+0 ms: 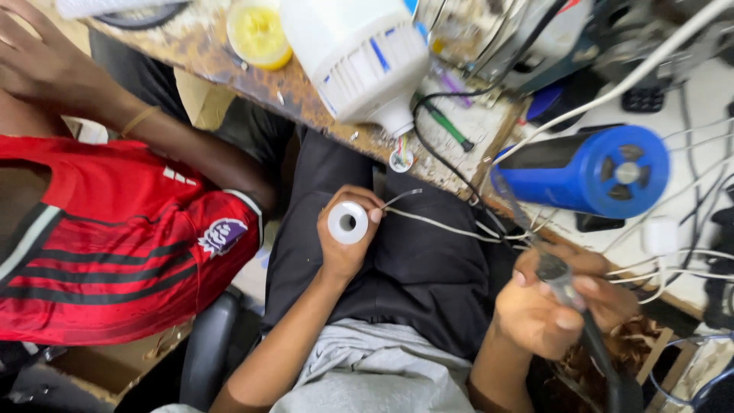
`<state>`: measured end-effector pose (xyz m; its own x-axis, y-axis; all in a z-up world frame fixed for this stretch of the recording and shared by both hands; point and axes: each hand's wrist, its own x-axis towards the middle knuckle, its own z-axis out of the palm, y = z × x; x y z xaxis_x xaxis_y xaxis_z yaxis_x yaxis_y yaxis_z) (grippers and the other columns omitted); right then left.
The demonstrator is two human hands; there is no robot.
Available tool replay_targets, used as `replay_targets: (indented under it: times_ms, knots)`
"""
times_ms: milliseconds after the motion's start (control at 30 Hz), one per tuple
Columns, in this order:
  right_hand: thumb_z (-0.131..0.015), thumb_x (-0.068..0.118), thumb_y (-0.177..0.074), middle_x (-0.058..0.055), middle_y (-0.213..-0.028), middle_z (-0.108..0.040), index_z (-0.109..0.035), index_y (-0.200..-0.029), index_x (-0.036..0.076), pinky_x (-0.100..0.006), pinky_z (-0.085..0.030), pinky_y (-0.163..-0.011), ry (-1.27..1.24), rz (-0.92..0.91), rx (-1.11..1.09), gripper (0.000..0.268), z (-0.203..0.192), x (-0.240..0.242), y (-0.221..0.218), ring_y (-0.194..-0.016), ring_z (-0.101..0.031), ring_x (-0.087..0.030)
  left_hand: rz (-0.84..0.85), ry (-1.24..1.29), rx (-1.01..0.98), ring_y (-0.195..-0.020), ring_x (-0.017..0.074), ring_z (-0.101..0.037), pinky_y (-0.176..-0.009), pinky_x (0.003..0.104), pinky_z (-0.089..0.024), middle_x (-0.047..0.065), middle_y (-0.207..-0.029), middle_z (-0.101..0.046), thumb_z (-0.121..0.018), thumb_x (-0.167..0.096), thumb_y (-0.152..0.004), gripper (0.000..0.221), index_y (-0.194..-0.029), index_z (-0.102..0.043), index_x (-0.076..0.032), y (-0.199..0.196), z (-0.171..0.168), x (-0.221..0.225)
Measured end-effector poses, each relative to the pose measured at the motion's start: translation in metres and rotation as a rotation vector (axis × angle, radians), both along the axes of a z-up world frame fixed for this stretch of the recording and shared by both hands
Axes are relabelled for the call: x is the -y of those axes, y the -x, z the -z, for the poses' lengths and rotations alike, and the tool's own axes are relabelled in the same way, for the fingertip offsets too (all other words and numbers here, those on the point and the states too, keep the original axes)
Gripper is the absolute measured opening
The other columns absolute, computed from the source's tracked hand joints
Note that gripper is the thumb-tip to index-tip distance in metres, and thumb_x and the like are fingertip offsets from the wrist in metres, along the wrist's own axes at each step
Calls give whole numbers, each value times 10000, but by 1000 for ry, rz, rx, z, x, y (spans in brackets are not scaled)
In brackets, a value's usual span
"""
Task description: Insulating and repairing internal wiring of a large LED bulb using tape and a soldering tool.
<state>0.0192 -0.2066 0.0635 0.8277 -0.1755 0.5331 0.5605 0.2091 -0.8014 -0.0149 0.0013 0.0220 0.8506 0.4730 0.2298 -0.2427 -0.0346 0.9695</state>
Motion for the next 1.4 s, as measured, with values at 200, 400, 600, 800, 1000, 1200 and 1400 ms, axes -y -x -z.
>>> replay_targets:
  times_ms: [200,400,600,800,1000,1200,1400]
  knots:
    - [-535,411,-1081,-98,-786,-364,-407,-1139,103,-351,-353,-351,16,307,495,339,-65,-20,-36,-418,-297,-197,41,-36,59,-831,202,-661,-811,308,-532,108,-910,-677,-669,-234,-977,167,-923,-673,-75,8,-4,1]
    - [-395,151,-1058,-122,-1174,-441,-496,-1266,119,-401,-253,-475,324,805,622,233,-104,-21,-78,-630,-284,-303,7,-175,63,-996,224,-638,-936,343,-526,105,-1046,-596,-691,-197,-967,109,-1032,-702,-110,11,11,2]
    - [-637,242,-1090,-73,-966,-377,-671,-1166,149,-392,-337,-725,676,669,680,125,-108,-1,-111,-881,-418,-257,120,-113,99,-841,176,-594,-799,288,-483,80,-943,-582,-731,-118,-920,96,-927,-636,-115,5,2,3]
    - [-601,211,-1129,-107,-957,-349,-676,-1198,73,-434,-332,-754,805,624,688,171,-107,5,-100,-879,-385,-292,-24,-33,13,-692,157,-539,-676,282,-451,54,-767,-552,-797,-88,-871,298,-724,-538,-86,-3,1,5]
    - [-598,68,-1013,-275,-1284,-603,-576,-1100,-84,-510,-370,-455,452,752,671,177,-89,0,-63,-479,-390,-371,-209,13,-162,-771,90,-623,-793,258,-521,12,-907,-699,-815,-179,-884,321,-1170,-705,-81,-14,11,7]
    - [-505,272,-1001,-103,-826,-339,-397,-964,102,-386,-237,-356,203,466,833,205,-60,-11,-40,-487,-276,-226,-239,-79,-167,-1266,210,-645,-1121,338,-499,134,-1344,-677,-879,-153,-804,613,-1346,-622,-27,-30,16,10]
    - [-543,402,-1012,-29,-739,-297,-392,-957,152,-378,-195,-363,201,468,556,298,-16,0,0,-477,-207,-177,-176,-343,-118,-956,186,-711,-899,316,-562,68,-1086,-746,-914,-240,-771,514,-1205,-684,-88,-43,21,12]
